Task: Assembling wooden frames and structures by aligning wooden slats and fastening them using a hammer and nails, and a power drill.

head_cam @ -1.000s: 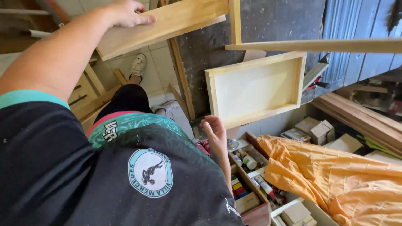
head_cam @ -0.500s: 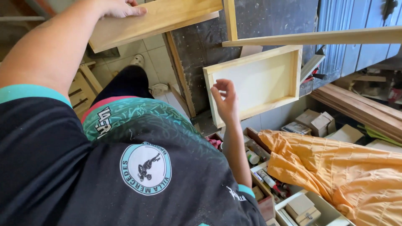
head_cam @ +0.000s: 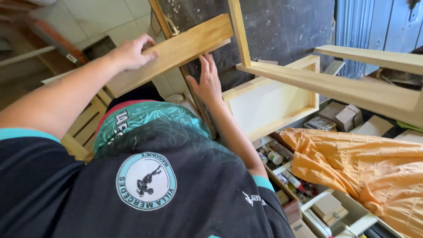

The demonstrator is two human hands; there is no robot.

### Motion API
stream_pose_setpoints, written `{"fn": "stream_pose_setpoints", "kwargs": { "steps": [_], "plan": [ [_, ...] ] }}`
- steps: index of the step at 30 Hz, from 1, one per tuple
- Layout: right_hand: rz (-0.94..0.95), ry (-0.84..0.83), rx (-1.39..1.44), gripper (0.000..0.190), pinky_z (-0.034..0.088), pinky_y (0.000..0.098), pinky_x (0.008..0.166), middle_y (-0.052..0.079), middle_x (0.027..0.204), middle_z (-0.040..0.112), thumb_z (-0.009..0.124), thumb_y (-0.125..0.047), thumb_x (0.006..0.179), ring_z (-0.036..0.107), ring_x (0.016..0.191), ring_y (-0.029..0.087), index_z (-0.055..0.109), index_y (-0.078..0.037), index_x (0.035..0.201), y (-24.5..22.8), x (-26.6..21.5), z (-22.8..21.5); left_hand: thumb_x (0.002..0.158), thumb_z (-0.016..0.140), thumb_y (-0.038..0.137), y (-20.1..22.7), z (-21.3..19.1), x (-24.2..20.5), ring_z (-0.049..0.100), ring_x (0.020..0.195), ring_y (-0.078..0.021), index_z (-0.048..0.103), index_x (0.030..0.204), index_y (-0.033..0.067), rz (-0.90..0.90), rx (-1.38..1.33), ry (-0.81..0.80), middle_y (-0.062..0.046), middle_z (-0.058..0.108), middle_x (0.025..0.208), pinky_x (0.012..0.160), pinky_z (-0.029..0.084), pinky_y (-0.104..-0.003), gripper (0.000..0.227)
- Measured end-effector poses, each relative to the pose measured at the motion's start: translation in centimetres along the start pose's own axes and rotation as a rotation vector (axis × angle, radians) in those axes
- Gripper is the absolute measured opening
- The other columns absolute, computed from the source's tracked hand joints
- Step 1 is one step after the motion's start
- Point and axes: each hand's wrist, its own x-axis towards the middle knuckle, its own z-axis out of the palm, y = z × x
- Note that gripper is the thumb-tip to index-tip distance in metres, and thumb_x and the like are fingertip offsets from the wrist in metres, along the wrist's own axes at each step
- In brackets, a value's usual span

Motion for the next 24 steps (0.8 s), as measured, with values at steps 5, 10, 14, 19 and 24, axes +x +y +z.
{"fn": "stream_pose_setpoints", "kwargs": {
  "steps": [5, 10, 14, 19, 24],
  "plan": [
    [0.046, -0.038, -0.23, 0.087, 0.038, 0.0523, 0.128, 0.024, 0.168, 0.028, 0.077, -0.044, 0.1, 0.023, 0.162, 0.041, 0.033, 0.004, 0.158, -0.8, 1.7, 0.8, 0.058, 0.094, 0.067, -0.4, 2.3, -0.6, 0.062, 0.093, -0.0304, 0.031, 0.157, 0.0029, 0.131, 0.17, 0.068, -0.023, 0.054, 0.135, 0.074, 0.061, -0.041, 0.133],
    [0.067, -0.036, -0.373, 0.084, 0.041, 0.0486, 0.126, 0.021, 0.159, 0.043, 0.079, -0.045, 0.099, 0.037, 0.156, 0.039, 0.039, 0.003, 0.156, -1.8, 2.2, 0.0, 0.08, 0.082, 0.056, -2.9, 2.8, 0.0, 0.073, 0.07, -0.0284, 0.05, 0.134, -0.0028, 0.272, 0.348, 0.348, -0.016, 0.071, 0.101, 0.041, 0.061, -0.035, 0.086],
    [0.074, 0.01, -0.379, 0.081, 0.039, 0.0492, 0.125, 0.018, 0.155, 0.048, 0.083, -0.042, 0.096, 0.038, 0.154, 0.037, 0.045, 0.003, 0.151, -2.3, 2.7, -0.4, 0.079, 0.087, 0.053, -3.3, 0.6, -1.9, 0.074, 0.08, -0.0368, 0.048, 0.132, -0.0031, 0.121, 0.152, 0.364, -0.022, 0.072, 0.113, 0.049, 0.063, -0.042, 0.087],
    [0.109, -0.227, -0.577, 0.111, 0.029, 0.0498, 0.132, 0.023, 0.161, 0.04, 0.088, -0.053, 0.091, 0.039, 0.152, 0.037, 0.019, -0.006, 0.164, -4.9, 4.0, -0.3, 0.076, 0.09, 0.047, -2.8, 0.3, -2.9, 0.071, 0.089, -0.0416, 0.046, 0.132, -0.0016, 0.053, 0.004, 0.34, -0.024, 0.069, 0.117, 0.056, 0.06, -0.048, 0.086],
    [-0.042, -0.503, -0.522, 0.106, 0.018, 0.0873, 0.116, 0.011, 0.176, 0.004, 0.091, -0.036, 0.09, -0.004, 0.161, 0.035, 0.022, -0.025, 0.17, -8.8, 5.7, 0.7, 0.073, 0.086, 0.05, -1.2, 0.6, -2.8, 0.069, 0.092, -0.0451, 0.045, 0.133, 0.0014, 0.027, 0.005, 0.304, -0.025, 0.069, 0.114, 0.062, 0.055, -0.053, 0.087]
  ]
}}
